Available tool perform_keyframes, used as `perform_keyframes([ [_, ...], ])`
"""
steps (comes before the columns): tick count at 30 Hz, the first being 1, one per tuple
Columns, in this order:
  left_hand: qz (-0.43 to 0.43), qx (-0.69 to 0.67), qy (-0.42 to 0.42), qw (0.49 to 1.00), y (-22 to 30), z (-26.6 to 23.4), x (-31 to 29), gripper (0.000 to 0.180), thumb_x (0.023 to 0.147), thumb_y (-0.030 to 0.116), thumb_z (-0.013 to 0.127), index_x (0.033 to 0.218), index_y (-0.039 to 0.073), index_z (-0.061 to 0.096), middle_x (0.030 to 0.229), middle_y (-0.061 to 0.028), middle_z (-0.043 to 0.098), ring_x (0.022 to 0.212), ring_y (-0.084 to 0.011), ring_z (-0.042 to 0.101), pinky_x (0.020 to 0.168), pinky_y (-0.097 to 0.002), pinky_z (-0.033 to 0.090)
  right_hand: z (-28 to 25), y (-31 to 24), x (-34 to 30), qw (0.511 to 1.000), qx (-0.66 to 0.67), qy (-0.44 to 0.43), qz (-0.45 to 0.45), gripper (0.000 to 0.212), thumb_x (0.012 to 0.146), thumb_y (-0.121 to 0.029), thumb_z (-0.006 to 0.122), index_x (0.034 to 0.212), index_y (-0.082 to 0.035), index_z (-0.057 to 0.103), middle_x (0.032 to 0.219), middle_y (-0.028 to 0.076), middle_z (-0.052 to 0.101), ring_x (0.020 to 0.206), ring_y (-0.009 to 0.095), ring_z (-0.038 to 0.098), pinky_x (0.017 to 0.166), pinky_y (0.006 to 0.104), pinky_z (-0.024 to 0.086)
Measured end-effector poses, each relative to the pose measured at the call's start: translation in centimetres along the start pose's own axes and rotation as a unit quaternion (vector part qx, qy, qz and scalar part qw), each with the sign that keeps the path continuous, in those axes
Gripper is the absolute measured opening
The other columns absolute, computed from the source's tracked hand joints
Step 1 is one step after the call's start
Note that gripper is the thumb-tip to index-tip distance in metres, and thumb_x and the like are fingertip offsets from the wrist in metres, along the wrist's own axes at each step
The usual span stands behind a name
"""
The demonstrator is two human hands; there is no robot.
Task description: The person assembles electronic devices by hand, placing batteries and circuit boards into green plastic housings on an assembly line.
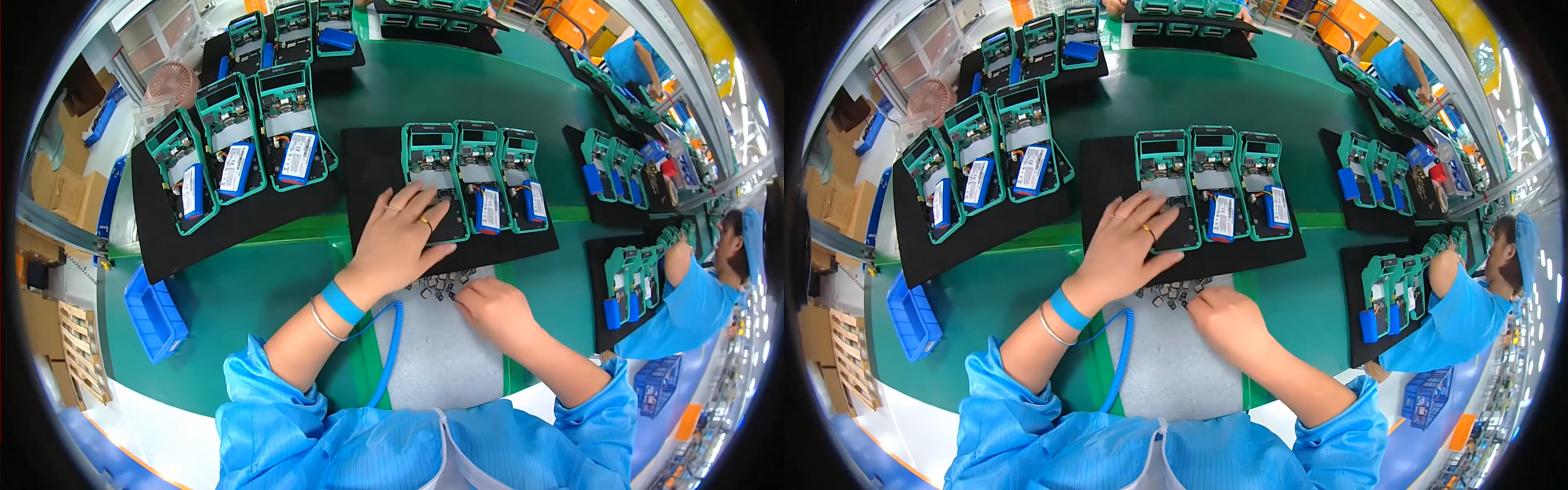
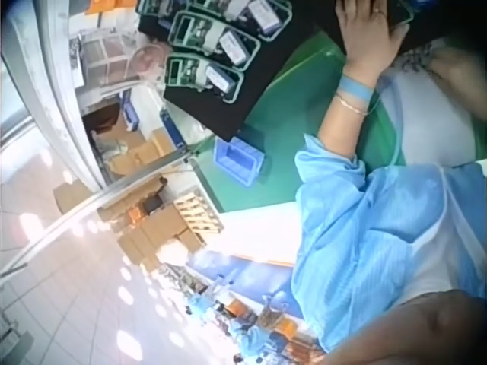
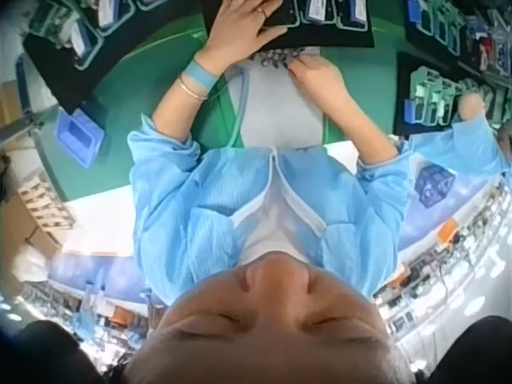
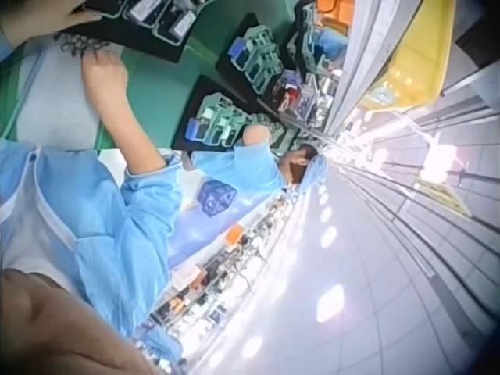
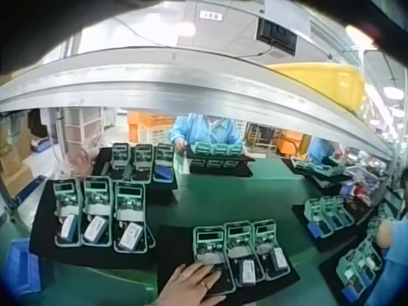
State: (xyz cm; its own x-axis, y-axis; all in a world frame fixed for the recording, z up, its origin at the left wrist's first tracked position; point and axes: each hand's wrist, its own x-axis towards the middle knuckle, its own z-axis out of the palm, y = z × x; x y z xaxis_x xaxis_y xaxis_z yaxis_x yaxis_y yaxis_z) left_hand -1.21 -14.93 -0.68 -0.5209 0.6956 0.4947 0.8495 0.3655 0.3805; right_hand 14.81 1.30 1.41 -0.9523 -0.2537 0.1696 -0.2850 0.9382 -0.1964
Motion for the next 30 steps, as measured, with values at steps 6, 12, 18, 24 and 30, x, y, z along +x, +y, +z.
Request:
perform_keyframes([
  [6,0.025,0.026,0.005,0.999,0.1,0.0,-0.2,0.045,0.082,0.034,0.075,0.12,0.009,0.07,0.126,-0.0106,0.058,0.127,-0.0308,0.048,0.102,-0.0459,0.042,-0.5,-1.3,0.4,0.988,-0.111,-0.107,-0.023,0.011,0.067,-0.006,0.064,0.076,-0.004,0.06,0.079,0.01,0.063,0.077,0.029,0.066,0.066,0.0374,0.055],
  [12,0.022,0.014,0.018,1.0,-0.2,-1.0,-0.8,0.041,0.079,0.03,0.077,0.114,0.009,0.073,0.116,-0.0103,0.059,0.118,-0.0317,0.051,0.098,-0.0427,0.046,-3.5,1.3,3.9,0.991,-0.021,-0.129,-0.006,0.004,0.08,-0.008,0.065,0.078,-0.006,0.061,0.077,0.011,0.063,0.077,0.032,0.065,0.068,0.0432,0.054],
  [18,0.011,-0.005,0.054,0.998,-0.4,-0.8,-1.0,0.041,0.075,0.028,0.08,0.11,0.008,0.074,0.114,-0.0096,0.059,0.115,-0.0315,0.053,0.097,-0.0422,0.048,-2.4,5.9,12.4,0.985,-0.02,0.123,-0.116,0.01,0.076,-0.006,0.073,0.084,-0.007,0.068,0.086,0.003,0.06,0.083,0.026,0.061,0.068,0.0371,0.052],
  [24,0.015,-0.006,0.073,0.997,-0.5,-0.5,-1.1,0.039,0.071,0.029,0.081,0.105,0.01,0.075,0.112,-0.0074,0.058,0.114,-0.0289,0.053,0.092,-0.0414,0.047,-0.3,7.7,15.2,0.979,-0.105,0.102,-0.141,0.014,0.074,-0.005,0.074,0.086,-0.008,0.068,0.083,0.004,0.056,0.082,0.023,0.061,0.067,0.0354,0.053],
  [30,0.008,-0.013,0.078,0.997,-0.7,-0.3,-1.3,0.039,0.071,0.029,0.081,0.104,0.009,0.075,0.11,-0.0067,0.057,0.114,-0.0277,0.051,0.091,-0.0405,0.045,0.0,7.6,15.9,0.965,-0.168,0.097,-0.178,0.013,0.067,-0.009,0.068,0.078,-0.009,0.061,0.086,0.002,0.054,0.086,0.02,0.06,0.062,0.0303,0.055],
])
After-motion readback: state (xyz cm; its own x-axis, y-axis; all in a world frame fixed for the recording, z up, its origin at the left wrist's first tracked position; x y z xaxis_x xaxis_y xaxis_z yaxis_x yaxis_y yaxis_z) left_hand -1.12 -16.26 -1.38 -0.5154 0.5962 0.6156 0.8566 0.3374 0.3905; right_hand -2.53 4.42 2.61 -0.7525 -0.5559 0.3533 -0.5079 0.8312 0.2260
